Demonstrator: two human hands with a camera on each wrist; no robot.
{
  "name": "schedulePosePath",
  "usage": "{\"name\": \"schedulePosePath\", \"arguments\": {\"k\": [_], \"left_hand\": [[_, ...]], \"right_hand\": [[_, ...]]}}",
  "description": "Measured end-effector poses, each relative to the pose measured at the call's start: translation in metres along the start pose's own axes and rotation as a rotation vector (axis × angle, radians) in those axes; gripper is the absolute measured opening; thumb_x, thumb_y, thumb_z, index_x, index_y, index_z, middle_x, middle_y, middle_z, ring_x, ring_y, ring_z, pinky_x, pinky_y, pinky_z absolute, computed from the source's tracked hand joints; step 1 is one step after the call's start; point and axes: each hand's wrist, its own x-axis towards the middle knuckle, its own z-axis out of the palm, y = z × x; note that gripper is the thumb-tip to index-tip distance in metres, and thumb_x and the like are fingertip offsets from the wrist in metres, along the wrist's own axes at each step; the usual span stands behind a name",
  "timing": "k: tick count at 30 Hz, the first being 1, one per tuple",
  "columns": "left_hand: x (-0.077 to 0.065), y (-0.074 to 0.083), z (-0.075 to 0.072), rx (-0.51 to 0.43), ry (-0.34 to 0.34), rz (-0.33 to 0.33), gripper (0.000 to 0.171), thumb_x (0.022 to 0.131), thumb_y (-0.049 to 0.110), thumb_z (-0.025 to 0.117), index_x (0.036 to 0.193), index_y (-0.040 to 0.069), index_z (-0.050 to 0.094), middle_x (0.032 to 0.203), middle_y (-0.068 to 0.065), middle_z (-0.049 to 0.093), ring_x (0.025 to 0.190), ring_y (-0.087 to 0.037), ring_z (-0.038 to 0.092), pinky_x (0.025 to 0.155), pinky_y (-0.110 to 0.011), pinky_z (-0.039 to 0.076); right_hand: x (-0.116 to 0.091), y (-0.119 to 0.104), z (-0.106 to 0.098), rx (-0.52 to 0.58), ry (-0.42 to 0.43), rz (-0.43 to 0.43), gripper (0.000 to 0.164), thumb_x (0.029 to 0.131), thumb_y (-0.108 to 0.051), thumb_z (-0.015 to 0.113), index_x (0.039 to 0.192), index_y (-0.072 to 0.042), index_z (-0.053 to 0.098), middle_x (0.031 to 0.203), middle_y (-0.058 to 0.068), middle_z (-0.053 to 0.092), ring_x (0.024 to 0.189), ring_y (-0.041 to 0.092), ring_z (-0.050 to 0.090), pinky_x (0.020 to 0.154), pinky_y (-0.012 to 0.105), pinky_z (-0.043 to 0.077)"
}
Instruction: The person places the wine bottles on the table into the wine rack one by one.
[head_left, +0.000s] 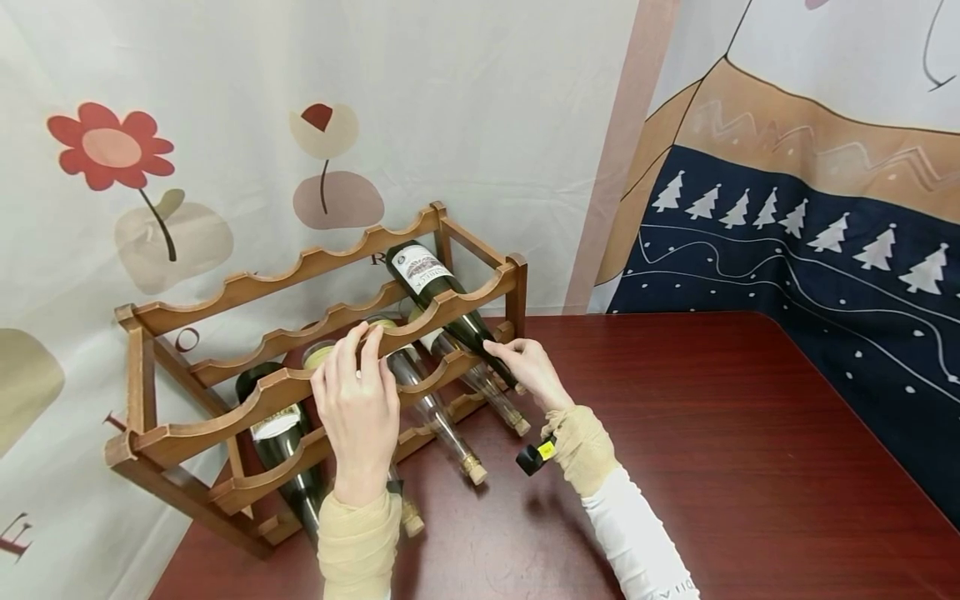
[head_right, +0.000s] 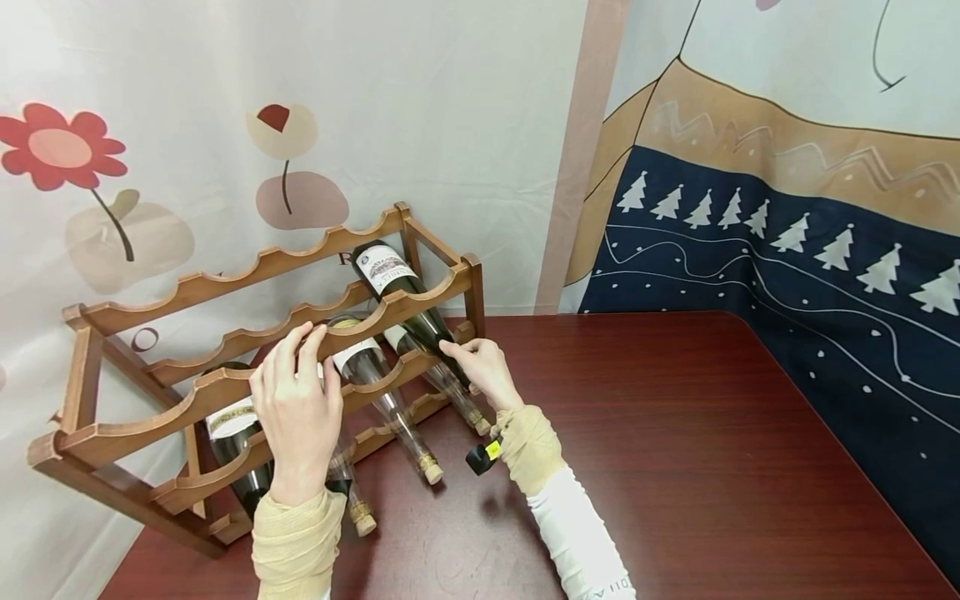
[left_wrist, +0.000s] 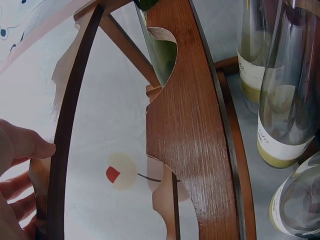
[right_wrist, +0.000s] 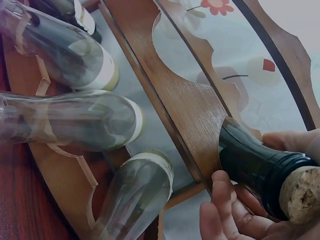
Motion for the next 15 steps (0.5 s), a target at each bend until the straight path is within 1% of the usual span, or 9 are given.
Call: {"name": "schedulePosePath", "arguments": {"k": [3, 5, 8, 9, 11, 13, 15], "left_hand": [[0.0, 0.0, 0.0, 0.0, -0.002, 0.0, 0.039, 0.083, -0.004, 0.061, 0.121, 0.004, 0.06, 0.125, -0.015, 0.059, 0.11, -0.036, 0.054, 0.089, -0.048, 0.039], [0.0, 0.0, 0.0, -0.001, -0.003, -0.001, 0.038, 0.083, -0.004, 0.06, 0.121, 0.004, 0.06, 0.125, -0.014, 0.059, 0.11, -0.035, 0.054, 0.089, -0.048, 0.039], [0.0, 0.0, 0.0, -0.001, -0.004, -0.001, 0.039, 0.083, -0.004, 0.06, 0.121, 0.004, 0.06, 0.125, -0.014, 0.059, 0.11, -0.035, 0.054, 0.089, -0.048, 0.039], [0.0, 0.0, 0.0, -0.001, -0.004, -0.002, 0.039, 0.083, -0.004, 0.06, 0.121, 0.004, 0.06, 0.125, -0.014, 0.059, 0.11, -0.035, 0.054, 0.089, -0.048, 0.039], [0.0, 0.0, 0.0, 0.0, -0.002, -0.002, 0.039, 0.083, -0.004, 0.061, 0.121, 0.004, 0.06, 0.125, -0.015, 0.059, 0.11, -0.035, 0.054, 0.089, -0.048, 0.039], [0.0, 0.0, 0.0, 0.0, 0.0, -0.003, 0.039, 0.083, -0.004, 0.061, 0.12, 0.004, 0.06, 0.124, -0.015, 0.06, 0.11, -0.035, 0.054, 0.088, -0.048, 0.039], [0.0, 0.001, 0.0, -0.002, 0.003, -0.005, 0.038, 0.083, -0.005, 0.061, 0.12, 0.004, 0.06, 0.124, -0.015, 0.06, 0.11, -0.035, 0.054, 0.089, -0.048, 0.039]], "right_hand": [[-0.001, 0.001, -0.001, 0.01, -0.009, 0.014, 0.041, 0.086, -0.052, 0.059, 0.077, -0.012, 0.055, 0.065, -0.003, 0.047, 0.051, 0.011, 0.036, 0.044, 0.026, 0.038], [0.0, 0.001, -0.002, 0.031, -0.011, 0.014, 0.041, 0.087, -0.051, 0.057, 0.081, -0.011, 0.056, 0.069, -0.002, 0.052, 0.051, 0.011, 0.038, 0.044, 0.026, 0.037], [0.0, 0.003, -0.003, 0.069, -0.008, 0.001, 0.041, 0.089, -0.05, 0.056, 0.082, -0.01, 0.055, 0.07, -0.001, 0.052, 0.048, 0.01, 0.039, 0.044, 0.025, 0.037], [0.0, 0.004, -0.004, 0.07, 0.0, -0.008, 0.041, 0.089, -0.05, 0.056, 0.082, -0.009, 0.056, 0.071, -0.001, 0.053, 0.051, 0.01, 0.041, 0.047, 0.024, 0.038], [0.001, 0.006, -0.006, 0.067, 0.017, -0.017, 0.041, 0.09, -0.049, 0.055, 0.085, -0.009, 0.057, 0.078, 0.001, 0.057, 0.061, 0.01, 0.05, 0.056, 0.023, 0.042], [0.001, 0.008, -0.009, 0.058, 0.036, -0.019, 0.041, 0.091, -0.047, 0.054, 0.088, -0.007, 0.059, 0.089, 0.005, 0.061, 0.076, 0.015, 0.056, 0.063, 0.024, 0.043], [0.0, 0.01, -0.012, 0.052, 0.055, -0.015, 0.042, 0.091, -0.046, 0.054, 0.094, -0.005, 0.061, 0.098, 0.006, 0.062, 0.089, 0.016, 0.056, 0.069, 0.023, 0.043]]}}
